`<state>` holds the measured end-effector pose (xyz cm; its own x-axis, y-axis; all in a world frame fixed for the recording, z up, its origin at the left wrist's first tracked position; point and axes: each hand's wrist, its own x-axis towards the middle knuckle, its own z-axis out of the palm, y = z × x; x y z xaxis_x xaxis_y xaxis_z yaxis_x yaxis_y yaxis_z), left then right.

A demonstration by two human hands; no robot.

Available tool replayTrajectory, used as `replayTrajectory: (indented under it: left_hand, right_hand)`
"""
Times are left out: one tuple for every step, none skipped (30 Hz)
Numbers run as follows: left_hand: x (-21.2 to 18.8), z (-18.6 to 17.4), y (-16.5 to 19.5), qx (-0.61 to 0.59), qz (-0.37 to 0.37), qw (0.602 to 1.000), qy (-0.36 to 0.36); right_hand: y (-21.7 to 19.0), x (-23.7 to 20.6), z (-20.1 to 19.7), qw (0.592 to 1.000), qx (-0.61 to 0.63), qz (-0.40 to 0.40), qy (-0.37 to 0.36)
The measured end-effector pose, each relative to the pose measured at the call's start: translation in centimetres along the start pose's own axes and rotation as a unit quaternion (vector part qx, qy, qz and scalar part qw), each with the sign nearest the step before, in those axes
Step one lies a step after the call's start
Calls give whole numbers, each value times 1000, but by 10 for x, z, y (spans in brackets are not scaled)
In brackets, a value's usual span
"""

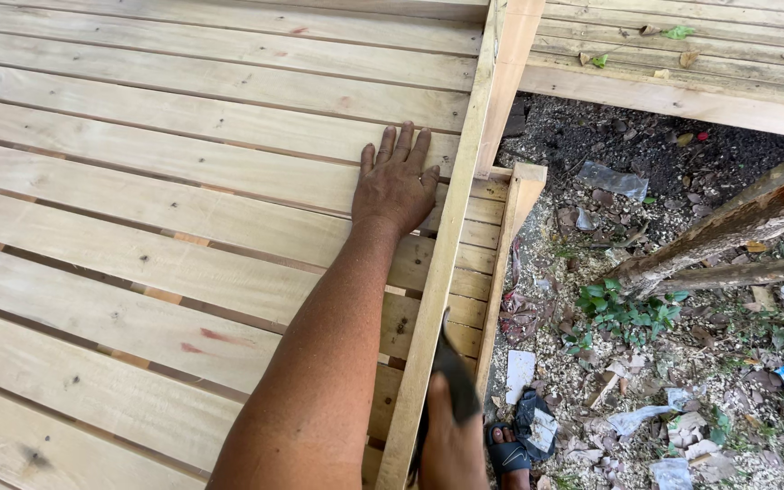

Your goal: The person sands a slatted wooden furniture panel, rubbing a sanding block by hand along the frame edges and rail, steadying the panel with the other hand. They work their way around the frame, sanding different sides and edges of the wooden structure.

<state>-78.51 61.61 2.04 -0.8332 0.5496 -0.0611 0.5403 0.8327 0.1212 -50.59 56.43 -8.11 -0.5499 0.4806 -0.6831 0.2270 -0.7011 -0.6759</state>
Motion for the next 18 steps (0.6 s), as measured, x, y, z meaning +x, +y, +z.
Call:
replayTrajectory:
  left_hand:
    - [1,-1,0,1,0,1000,0]
    - [1,-1,1,3,-1,1000,0]
    - [1,-1,1,5,-3,1000,-1]
    - [1,-1,1,5,-1,1000,3]
    - [1,-1,1,5,0,1000,5]
    - [0,-1,1,4,1,1000,3]
    - [-1,0,1,1,0,1000,0]
    - [-1,0,1,-1,-2,1000,0]
    - [0,0,1,-3,-2,1000,1]
    - [0,0,1,-5,-2,1000,2]
    - [0,1,1,-9,-4,1000,2]
    - [1,1,1,-12,-4,1000,6]
    - [3,0,0,-8,0,1000,10]
    - [3,0,0,-4,2,1000,10]
    - [3,1,-1,0,5,1000,10]
    - [3,1,-1,-3,5,1000,13]
    - [3,1,-2,-6,5,1000,15]
    - [3,1,-2,-9,6,1000,15]
  right_hand:
    - [-6,-2,2,1000,-7,-20,-6]
    - [-13,-2,6,999,-12,-42,-18]
    - [-21,-4,9,997,-16,-70,-32]
    - [-28,-5,13,994,-25,-92,-45]
    - [-35,-6,15,994,-33,-95,-48]
    - [-49,2,23,996,-37,-74,-39]
    - [-64,15,31,997,-42,-56,-29]
    - [-80,28,40,999,-40,-25,-18]
    - [-92,38,47,1000,0,19,-9]
    - [-101,43,52,997,38,64,4]
    - [-100,40,50,998,8,67,17]
    - [-98,36,48,997,-21,67,28]
    - [-93,32,45,996,-49,65,35]
    - [-85,25,41,998,-47,-30,-14]
    - [-79,22,38,989,-44,-123,-63]
    - [-78,25,38,991,-27,-114,-68]
    - [-78,31,39,992,-10,-103,-73]
    - [-79,38,40,993,7,-91,-77]
